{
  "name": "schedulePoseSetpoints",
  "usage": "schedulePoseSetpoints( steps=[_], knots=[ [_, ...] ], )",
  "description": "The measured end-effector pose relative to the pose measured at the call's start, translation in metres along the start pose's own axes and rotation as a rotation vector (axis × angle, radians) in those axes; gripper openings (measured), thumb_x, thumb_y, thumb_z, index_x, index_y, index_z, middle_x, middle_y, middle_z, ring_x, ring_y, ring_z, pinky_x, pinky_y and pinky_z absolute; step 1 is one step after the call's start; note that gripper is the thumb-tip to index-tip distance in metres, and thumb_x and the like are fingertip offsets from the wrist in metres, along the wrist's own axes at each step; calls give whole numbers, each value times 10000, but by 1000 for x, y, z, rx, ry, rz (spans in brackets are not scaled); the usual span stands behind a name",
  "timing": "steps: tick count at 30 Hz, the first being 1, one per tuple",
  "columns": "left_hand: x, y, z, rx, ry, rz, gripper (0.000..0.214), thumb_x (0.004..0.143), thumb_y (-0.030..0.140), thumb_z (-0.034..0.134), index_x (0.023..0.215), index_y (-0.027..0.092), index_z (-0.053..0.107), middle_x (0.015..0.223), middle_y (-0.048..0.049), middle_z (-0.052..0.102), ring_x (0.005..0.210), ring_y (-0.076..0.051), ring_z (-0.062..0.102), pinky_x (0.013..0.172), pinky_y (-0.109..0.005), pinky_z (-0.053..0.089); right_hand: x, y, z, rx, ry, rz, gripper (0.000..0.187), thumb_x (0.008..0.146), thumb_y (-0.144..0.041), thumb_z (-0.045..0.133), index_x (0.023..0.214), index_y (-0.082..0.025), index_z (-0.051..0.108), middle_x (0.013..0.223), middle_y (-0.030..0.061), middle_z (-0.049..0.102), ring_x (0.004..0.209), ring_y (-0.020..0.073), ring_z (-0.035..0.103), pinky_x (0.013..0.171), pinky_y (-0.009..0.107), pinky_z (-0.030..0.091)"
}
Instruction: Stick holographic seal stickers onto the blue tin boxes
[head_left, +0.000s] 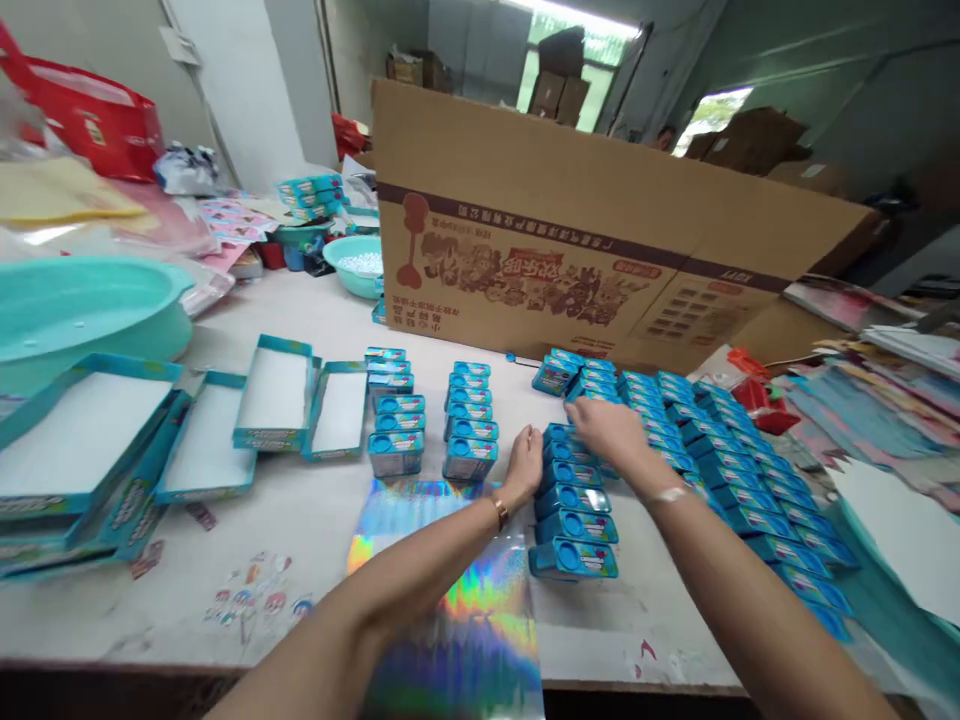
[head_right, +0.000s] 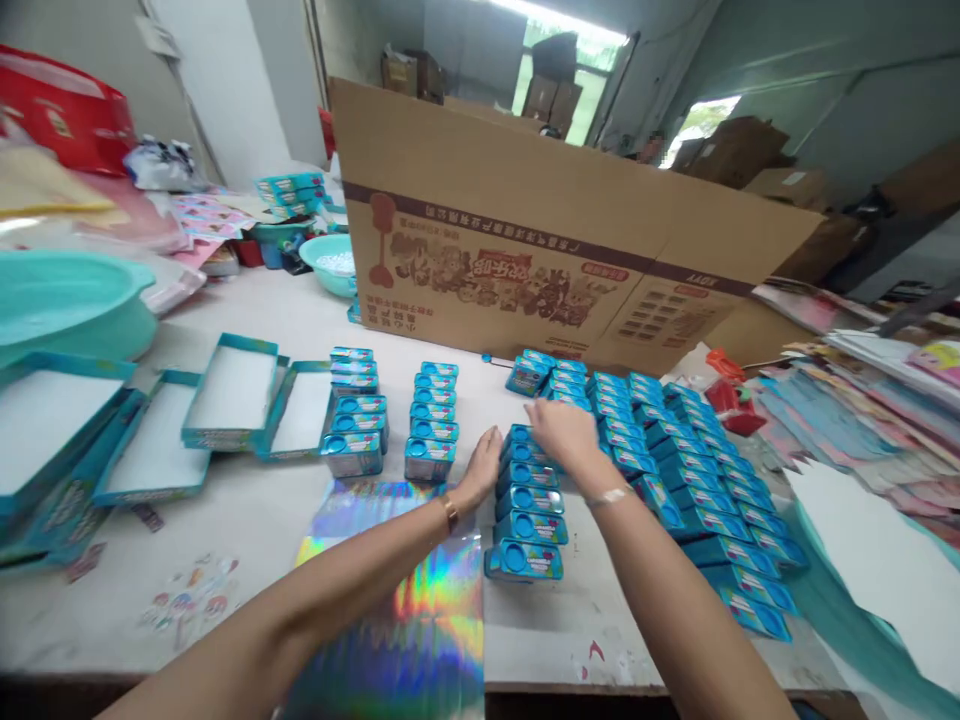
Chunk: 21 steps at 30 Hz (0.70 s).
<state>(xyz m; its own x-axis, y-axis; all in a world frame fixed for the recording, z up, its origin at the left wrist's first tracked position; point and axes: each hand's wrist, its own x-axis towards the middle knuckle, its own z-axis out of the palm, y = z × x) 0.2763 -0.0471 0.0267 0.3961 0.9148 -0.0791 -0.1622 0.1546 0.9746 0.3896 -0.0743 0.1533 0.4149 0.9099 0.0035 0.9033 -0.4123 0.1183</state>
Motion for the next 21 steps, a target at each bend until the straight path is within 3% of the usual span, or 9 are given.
schedulePoseSetpoints(
  steps=[1, 3, 4, 6, 9, 12, 15, 18, 21],
  knots=[
    [-23, 4, -16, 25, 3, -12, 567, 866, 589, 598, 1209, 143, 662, 1397, -201, 597, 1359, -373, 494, 1172, -539, 325, -21, 7, -1, 48, 58, 10, 415, 1017, -414, 385, 1102, -200, 730, 1094, 148, 747, 980, 288, 711, 798, 370, 518],
    [-78, 14, -57, 77, -111, 33, 552, 848, 539, 648, 1295, 216, 631, 1436, -138, 578, 1363, -336, 501, 1158, -498, 376, -74, 23, 8, 472, 353, 34, 427, 969, -522, 431, 1034, -239, 744, 986, 95, 764, 821, 243, 712, 721, 334, 526],
    [-106, 19, -82, 131, -159, 73, 533, 842, 518, 665, 1308, 261, 628, 1448, -107, 570, 1365, -325, 500, 1147, -489, 396, -103, 29, 19, 690, 400, 49, 444, 934, -583, 466, 1015, -246, 743, 894, 78, 760, 694, 215, 684, 651, 317, 527],
    [-156, 29, -138, 244, 13, 85, 527, 832, 478, 684, 1324, 305, 609, 1440, -82, 575, 1362, -310, 503, 1159, -492, 384, -163, 31, 49, 1014, 288, 93, 439, 853, -642, 569, 963, -257, 746, 753, 50, 735, 560, 184, 623, 564, 298, 529],
    [-202, 35, -218, 290, 395, -62, 578, 790, 531, 687, 1276, 230, 603, 1338, -140, 634, 1280, -333, 573, 1075, -521, 462, -239, 4, 102, 1215, -57, 187, 475, 742, -673, 675, 917, -241, 764, 751, 60, 749, 573, 199, 651, 555, 300, 559],
    [-216, 34, -268, 285, 445, -191, 692, 759, 584, 678, 1298, 167, 557, 1245, -175, 678, 1217, -335, 619, 1036, -517, 484, -276, -38, 132, 1235, -141, 321, 518, 729, -671, 691, 976, -221, 761, 882, 81, 769, 763, 243, 709, 670, 311, 588],
    [-208, 41, -272, 475, 297, -87, 642, 795, 555, 654, 1313, 189, 560, 1287, -166, 665, 1237, -323, 606, 1053, -502, 464, -272, -71, 132, 1148, -47, 223, 471, 829, -634, 606, 999, -218, 746, 922, 93, 756, 809, 252, 699, 727, 341, 582],
    [-180, 51, -247, 818, -20, 197, 677, 780, 532, 698, 1365, 231, 539, 1434, -149, 571, 1378, -323, 473, 1155, -493, 342, -242, -92, 121, 935, 82, -145, 444, 901, -549, 559, 1180, -230, 690, 1157, 130, 711, 1106, 307, 642, 955, 451, 515],
    [-145, 53, -222, 1139, -393, 271, 1049, 617, 624, 809, 1477, 187, 396, 1567, -207, 394, 1482, -401, 285, 1199, -592, 177, -208, -108, 119, 599, 68, -418, 775, 809, -591, 660, 1463, -218, 476, 1487, 178, 499, 1405, 400, 394, 1116, 637, 306]
  ],
)
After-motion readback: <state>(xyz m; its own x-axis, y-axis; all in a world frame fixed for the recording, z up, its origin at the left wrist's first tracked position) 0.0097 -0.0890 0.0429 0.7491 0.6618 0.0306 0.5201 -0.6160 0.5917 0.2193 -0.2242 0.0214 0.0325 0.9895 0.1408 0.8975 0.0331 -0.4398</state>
